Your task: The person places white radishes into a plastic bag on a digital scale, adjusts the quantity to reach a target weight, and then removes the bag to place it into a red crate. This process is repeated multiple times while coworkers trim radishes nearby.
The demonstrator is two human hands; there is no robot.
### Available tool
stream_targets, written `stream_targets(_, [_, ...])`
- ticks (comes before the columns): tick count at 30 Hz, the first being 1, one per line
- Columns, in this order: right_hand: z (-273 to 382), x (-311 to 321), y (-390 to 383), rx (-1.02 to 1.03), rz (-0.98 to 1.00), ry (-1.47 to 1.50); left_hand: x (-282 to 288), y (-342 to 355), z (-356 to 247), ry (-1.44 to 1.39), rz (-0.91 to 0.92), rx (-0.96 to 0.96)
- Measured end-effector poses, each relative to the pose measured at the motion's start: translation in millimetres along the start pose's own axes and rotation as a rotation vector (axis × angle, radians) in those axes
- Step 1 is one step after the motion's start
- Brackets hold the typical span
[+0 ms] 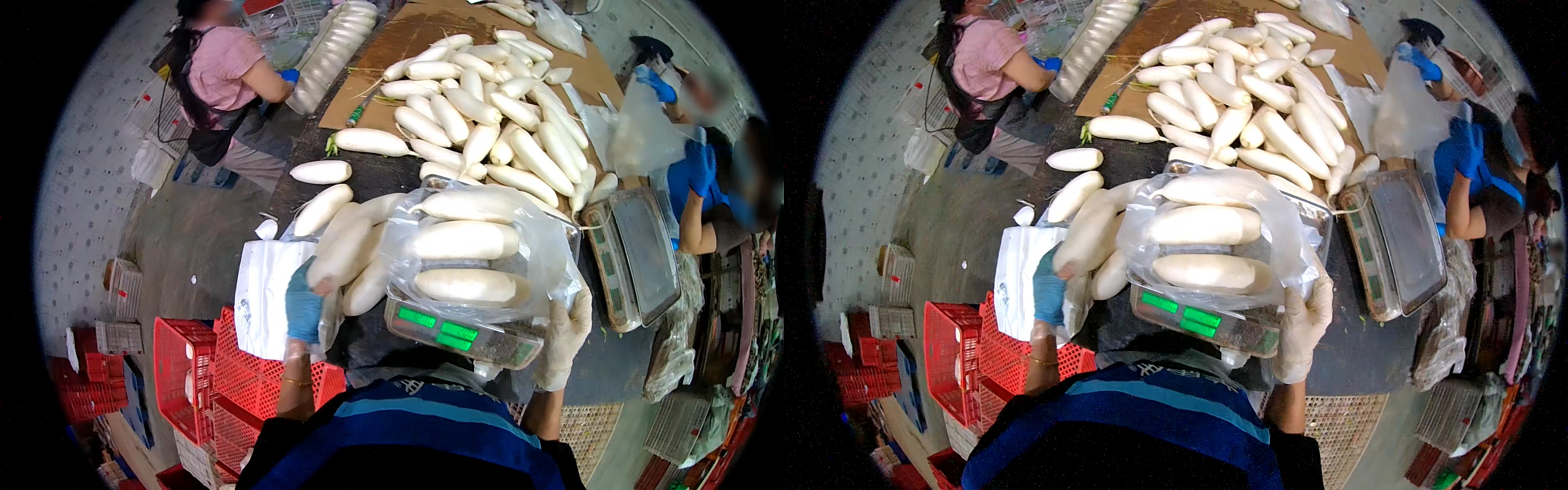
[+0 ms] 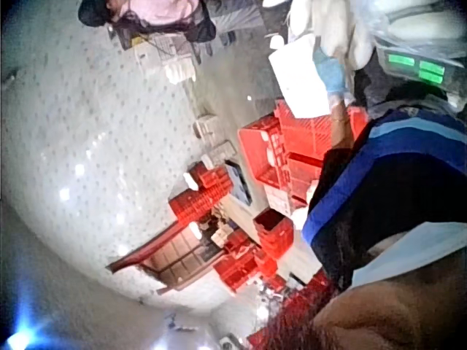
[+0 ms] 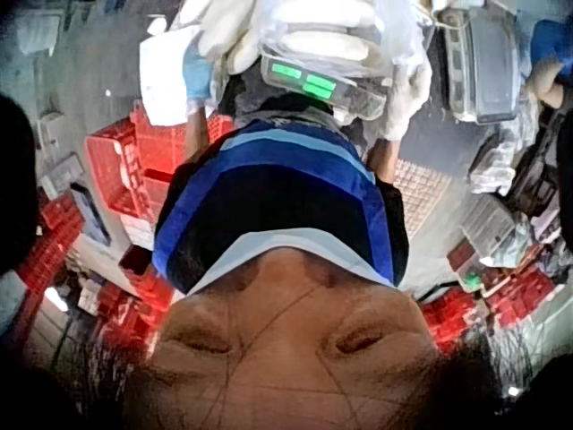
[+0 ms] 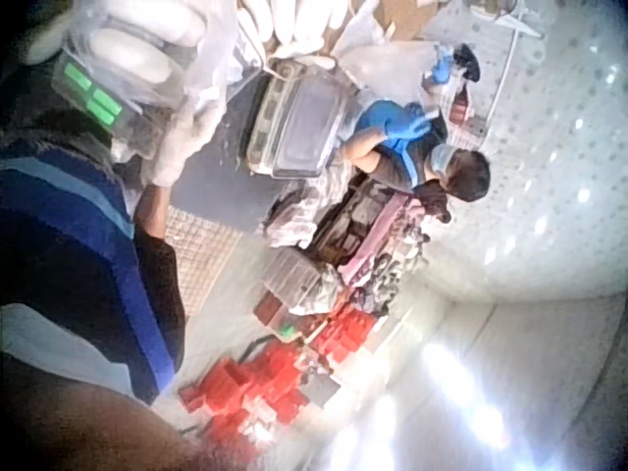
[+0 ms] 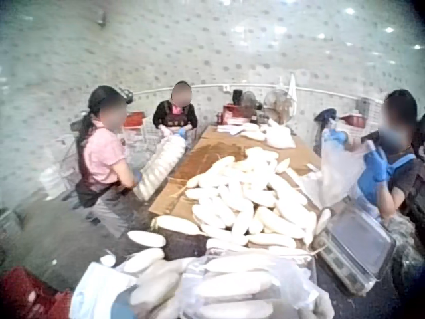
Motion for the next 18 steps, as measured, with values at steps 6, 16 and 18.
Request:
stream_targets(6, [3, -6, 1, -0.025, -0.041, -0.021, -20, 2, -44, 0.110, 0.042, -0.310])
stream_targets(16, [-3, 2, 2, -0.048, -0.055, -0.031, -23, 109, 6, -0.126, -0.001, -0.124])
stream_targets(18, [-4, 1, 7, -0.040, -0.055, -0.067, -41, 162, 42, -0.168, -0.086, -0.208])
Point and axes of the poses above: each hand's wrist, its own y-axis towards the middle knuckle, its own x-axis out of the back of the hand, z = x × y, the point moved 6 cm from there along y, towards the middle knuckle, and after that the axes turned 14 degrees about y, right-handed, at the moved point
